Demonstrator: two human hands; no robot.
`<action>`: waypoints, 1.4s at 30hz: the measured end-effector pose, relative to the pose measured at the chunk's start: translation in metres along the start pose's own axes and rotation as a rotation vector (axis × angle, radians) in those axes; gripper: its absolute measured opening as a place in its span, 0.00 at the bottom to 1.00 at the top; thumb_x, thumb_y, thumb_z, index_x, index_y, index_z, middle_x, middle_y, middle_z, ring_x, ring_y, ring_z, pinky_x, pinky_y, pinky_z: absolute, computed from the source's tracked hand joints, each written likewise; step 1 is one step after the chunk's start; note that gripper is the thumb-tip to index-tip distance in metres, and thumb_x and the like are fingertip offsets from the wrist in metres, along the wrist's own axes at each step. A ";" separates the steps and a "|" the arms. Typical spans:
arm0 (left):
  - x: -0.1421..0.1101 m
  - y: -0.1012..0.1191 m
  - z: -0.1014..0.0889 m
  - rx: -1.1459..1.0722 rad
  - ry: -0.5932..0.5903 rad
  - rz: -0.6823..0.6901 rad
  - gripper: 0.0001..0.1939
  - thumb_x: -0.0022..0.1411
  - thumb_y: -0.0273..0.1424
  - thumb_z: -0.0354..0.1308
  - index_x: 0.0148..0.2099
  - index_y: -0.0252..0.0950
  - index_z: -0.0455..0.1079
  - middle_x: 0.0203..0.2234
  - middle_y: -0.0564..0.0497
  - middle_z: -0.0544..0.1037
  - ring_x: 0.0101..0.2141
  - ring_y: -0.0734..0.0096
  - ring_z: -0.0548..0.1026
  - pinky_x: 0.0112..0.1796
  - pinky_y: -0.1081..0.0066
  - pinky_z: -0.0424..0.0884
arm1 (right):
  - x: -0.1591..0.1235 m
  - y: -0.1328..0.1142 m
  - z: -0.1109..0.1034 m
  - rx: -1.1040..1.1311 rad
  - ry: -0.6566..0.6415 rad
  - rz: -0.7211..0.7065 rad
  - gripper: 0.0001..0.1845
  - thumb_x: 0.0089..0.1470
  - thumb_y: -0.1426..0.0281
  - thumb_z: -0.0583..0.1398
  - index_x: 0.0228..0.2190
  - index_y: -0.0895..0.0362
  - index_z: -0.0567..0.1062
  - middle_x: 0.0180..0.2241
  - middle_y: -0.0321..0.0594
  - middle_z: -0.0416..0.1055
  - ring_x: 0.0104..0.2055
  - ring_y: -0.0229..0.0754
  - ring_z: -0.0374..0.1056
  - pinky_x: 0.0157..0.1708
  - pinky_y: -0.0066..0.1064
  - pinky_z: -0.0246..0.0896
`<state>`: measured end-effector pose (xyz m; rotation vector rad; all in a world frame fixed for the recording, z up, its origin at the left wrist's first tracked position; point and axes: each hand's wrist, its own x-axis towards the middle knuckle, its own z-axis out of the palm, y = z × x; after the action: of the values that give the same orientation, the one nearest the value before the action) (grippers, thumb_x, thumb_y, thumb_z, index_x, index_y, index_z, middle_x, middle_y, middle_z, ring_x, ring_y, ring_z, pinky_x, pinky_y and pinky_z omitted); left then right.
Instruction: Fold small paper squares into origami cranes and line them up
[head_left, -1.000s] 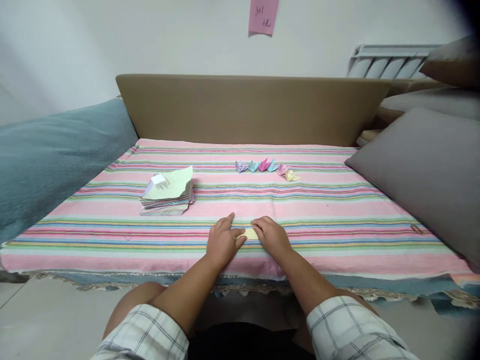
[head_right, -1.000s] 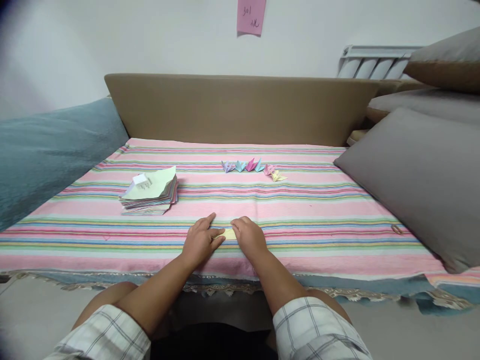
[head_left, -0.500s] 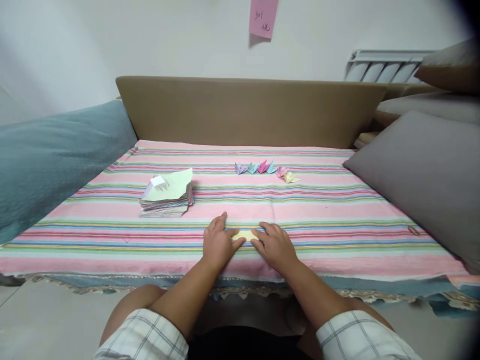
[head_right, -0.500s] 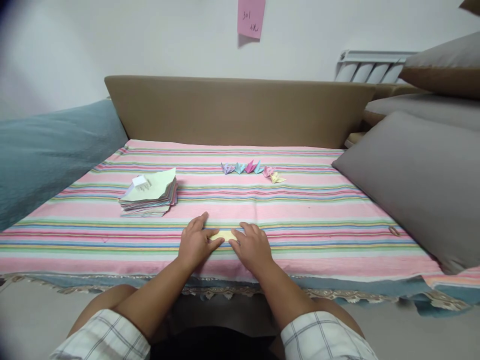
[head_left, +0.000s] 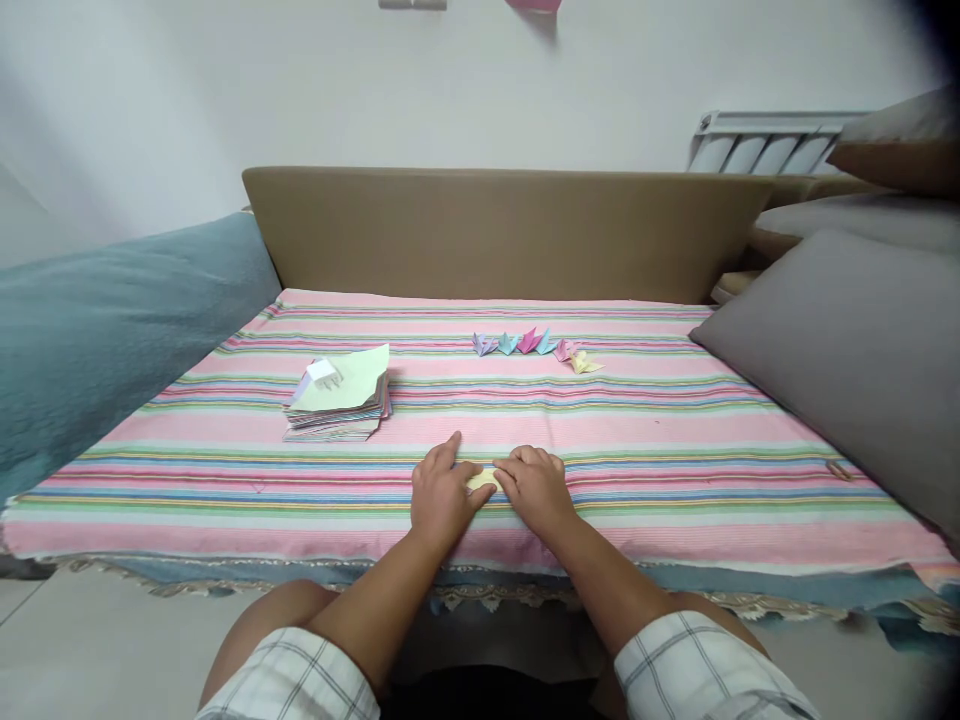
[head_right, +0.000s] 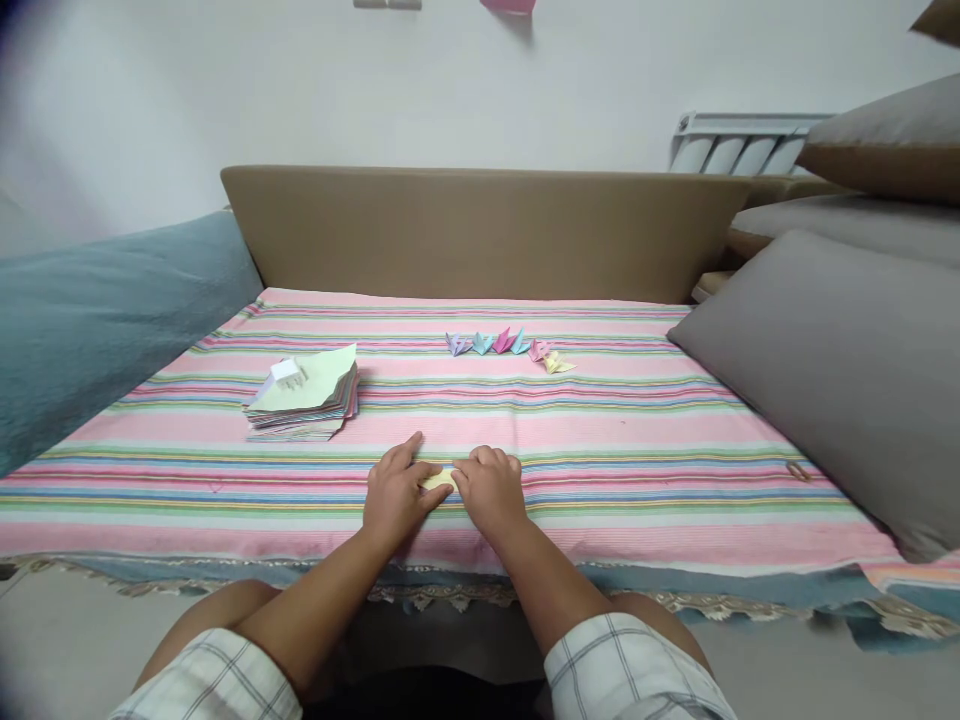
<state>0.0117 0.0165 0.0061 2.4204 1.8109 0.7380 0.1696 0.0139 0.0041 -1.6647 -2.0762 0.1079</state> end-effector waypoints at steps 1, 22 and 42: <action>0.000 0.000 0.000 -0.003 0.002 -0.002 0.13 0.50 0.42 0.62 0.39 0.45 0.75 0.58 0.49 0.60 0.53 0.51 0.61 0.47 0.53 0.62 | 0.000 -0.001 0.000 0.009 0.005 -0.006 0.08 0.54 0.66 0.58 0.37 0.48 0.76 0.35 0.38 0.69 0.40 0.43 0.61 0.40 0.36 0.46; 0.006 -0.004 -0.004 -0.151 -0.102 0.008 0.04 0.52 0.35 0.61 0.32 0.44 0.72 0.55 0.55 0.65 0.53 0.57 0.62 0.49 0.52 0.59 | -0.008 0.006 -0.001 0.117 -0.039 -0.097 0.06 0.56 0.68 0.57 0.33 0.52 0.74 0.33 0.36 0.71 0.38 0.40 0.63 0.39 0.33 0.48; 0.024 -0.039 -0.019 -0.179 -0.277 0.235 0.08 0.53 0.30 0.59 0.36 0.44 0.77 0.50 0.49 0.71 0.49 0.59 0.67 0.49 0.60 0.64 | -0.017 0.012 0.005 -0.006 0.044 -0.237 0.09 0.58 0.70 0.54 0.34 0.50 0.75 0.34 0.37 0.71 0.37 0.40 0.62 0.37 0.31 0.49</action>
<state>-0.0261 0.0463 0.0196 2.4929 1.3201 0.5175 0.1808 0.0024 -0.0100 -1.3983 -2.2242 -0.0121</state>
